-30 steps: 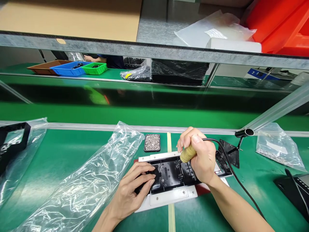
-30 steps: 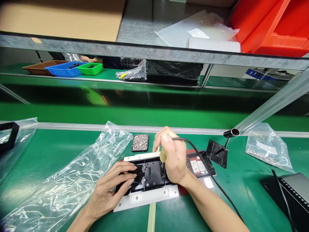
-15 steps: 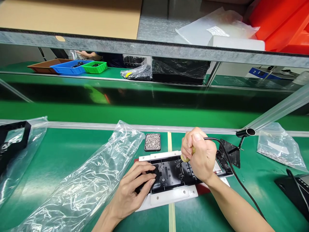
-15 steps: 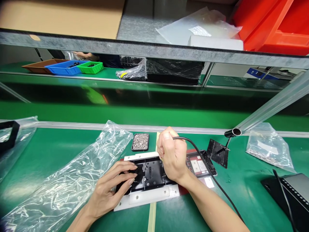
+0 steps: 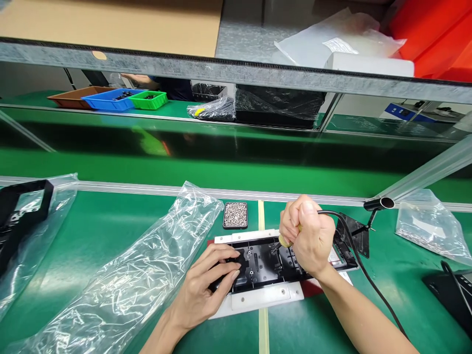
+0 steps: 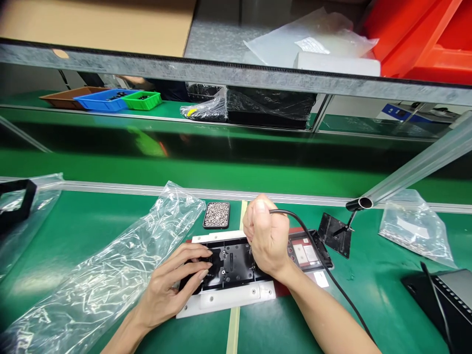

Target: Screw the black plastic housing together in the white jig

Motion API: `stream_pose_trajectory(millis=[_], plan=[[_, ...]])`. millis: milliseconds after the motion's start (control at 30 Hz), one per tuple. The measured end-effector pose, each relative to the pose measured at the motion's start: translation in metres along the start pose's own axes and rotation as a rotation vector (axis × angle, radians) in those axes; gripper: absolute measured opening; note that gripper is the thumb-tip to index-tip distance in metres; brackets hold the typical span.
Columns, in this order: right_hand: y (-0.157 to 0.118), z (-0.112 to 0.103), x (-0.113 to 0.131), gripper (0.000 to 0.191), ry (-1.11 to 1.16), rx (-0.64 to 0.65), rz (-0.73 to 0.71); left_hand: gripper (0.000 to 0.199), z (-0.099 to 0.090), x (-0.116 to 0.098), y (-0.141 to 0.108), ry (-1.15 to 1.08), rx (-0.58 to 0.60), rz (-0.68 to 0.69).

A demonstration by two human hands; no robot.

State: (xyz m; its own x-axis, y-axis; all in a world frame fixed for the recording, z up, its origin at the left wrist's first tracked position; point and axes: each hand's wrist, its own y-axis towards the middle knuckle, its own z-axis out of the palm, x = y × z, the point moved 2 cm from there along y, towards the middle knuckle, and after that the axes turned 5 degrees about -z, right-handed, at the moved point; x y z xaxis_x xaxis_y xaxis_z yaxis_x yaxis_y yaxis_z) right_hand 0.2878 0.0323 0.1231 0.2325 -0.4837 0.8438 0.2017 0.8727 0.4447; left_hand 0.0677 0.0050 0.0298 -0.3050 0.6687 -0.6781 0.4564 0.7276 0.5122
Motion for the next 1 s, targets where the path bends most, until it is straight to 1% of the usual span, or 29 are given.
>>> stream_pose_trajectory(millis=[567, 1000], plan=[[-0.0001, 0.0022, 0.0015, 0.048, -0.013, -0.024, -0.027, 0.022, -0.0006, -0.0008, -0.0001, -0.002, -0.002, 0.014], [0.0003, 0.0031, 0.0028, 0.048, 0.001, 0.008, -0.064, 0.021, 0.0005, -0.0006, 0.0010, -0.004, -0.004, 0.014]])
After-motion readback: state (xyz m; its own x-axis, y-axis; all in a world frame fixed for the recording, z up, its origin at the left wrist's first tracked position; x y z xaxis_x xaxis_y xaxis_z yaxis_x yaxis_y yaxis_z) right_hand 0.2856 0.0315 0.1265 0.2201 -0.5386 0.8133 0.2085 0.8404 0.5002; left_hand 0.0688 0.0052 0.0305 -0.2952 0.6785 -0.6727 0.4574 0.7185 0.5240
